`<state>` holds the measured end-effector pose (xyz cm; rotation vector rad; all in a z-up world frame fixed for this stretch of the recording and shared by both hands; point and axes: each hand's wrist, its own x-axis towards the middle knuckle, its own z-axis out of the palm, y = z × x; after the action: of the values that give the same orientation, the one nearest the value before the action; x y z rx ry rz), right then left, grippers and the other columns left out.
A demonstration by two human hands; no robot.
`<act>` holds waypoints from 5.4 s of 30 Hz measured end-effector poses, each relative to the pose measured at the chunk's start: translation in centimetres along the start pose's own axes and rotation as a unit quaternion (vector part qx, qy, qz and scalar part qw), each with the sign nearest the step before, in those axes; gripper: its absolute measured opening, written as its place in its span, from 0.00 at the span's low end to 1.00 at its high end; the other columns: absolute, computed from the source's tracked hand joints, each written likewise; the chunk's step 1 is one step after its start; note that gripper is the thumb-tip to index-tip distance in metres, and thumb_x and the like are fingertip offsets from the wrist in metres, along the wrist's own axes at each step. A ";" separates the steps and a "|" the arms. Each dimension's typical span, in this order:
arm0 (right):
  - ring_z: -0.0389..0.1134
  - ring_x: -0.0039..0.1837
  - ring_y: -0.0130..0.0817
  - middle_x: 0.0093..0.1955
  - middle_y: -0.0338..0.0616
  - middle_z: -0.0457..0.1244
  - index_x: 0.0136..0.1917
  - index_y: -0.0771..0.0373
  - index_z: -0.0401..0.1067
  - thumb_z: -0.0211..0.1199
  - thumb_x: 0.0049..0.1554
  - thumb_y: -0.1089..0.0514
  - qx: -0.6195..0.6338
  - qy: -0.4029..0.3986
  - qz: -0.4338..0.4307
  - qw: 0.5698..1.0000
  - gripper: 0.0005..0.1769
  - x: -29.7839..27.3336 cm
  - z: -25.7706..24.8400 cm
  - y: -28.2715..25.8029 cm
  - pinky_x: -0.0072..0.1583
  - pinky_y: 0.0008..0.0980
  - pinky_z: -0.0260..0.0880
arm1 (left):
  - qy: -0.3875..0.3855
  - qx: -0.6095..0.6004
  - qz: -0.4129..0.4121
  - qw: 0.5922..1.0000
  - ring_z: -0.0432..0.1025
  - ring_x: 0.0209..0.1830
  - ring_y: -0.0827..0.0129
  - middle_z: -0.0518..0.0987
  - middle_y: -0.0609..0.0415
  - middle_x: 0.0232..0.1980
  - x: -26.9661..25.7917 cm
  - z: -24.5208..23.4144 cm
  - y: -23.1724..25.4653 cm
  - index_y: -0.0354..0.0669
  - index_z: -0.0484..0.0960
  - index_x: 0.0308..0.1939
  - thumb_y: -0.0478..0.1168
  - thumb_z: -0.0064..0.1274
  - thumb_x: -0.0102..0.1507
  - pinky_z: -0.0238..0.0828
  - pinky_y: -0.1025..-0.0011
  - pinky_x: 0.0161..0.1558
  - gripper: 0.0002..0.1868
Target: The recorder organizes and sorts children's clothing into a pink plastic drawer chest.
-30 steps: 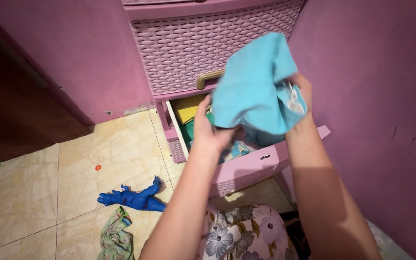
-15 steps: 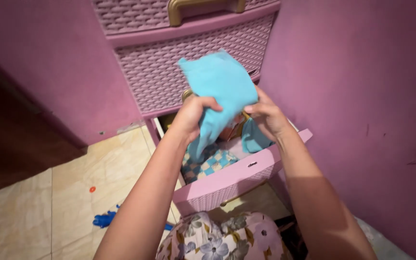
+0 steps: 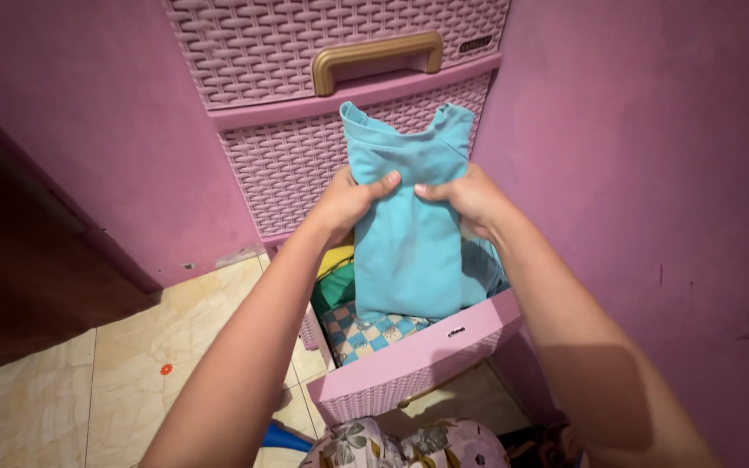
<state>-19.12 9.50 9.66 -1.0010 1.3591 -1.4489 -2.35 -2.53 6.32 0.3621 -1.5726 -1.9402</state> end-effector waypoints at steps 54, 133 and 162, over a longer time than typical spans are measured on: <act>0.67 0.63 0.67 0.79 0.69 0.39 0.76 0.59 0.45 0.85 0.39 0.56 -0.551 0.273 0.230 0.754 0.63 1.5 -5.6 17.2 0.63 0.48 0.71 | 0.279 0.360 -0.408 0.791 0.52 0.77 0.36 0.37 0.30 0.83 -1.5 -5.9 -19.0 0.49 0.21 0.81 0.63 0.64 0.56 0.57 0.54 0.73 0.72; 0.68 0.63 0.48 0.63 0.57 0.65 0.75 0.57 0.62 0.76 0.45 0.57 -0.521 0.106 0.161 0.832 0.46 0.7 -11.9 16.4 0.63 0.41 0.68 | 0.105 -0.098 -0.263 0.954 0.76 0.55 0.57 0.81 0.45 0.59 4.9 4.7 -31.5 0.33 0.74 0.64 0.28 0.63 0.57 0.75 0.58 0.53 0.30; 0.36 0.87 0.50 0.88 0.45 0.35 0.79 0.41 0.56 0.55 0.61 0.53 -0.801 -0.037 0.172 0.572 0.33 5.3 -10.8 26.7 0.79 0.61 0.39 | -0.019 0.550 -0.197 0.811 0.68 0.68 0.40 0.76 0.29 0.62 8.5 2.4 -41.5 0.30 0.82 0.56 0.64 0.50 0.68 0.64 0.59 0.68 0.36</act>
<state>-28.99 7.27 -17.82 -1.5620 2.5389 0.5966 -22.03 -1.27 -31.22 1.1862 -2.6860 -1.0273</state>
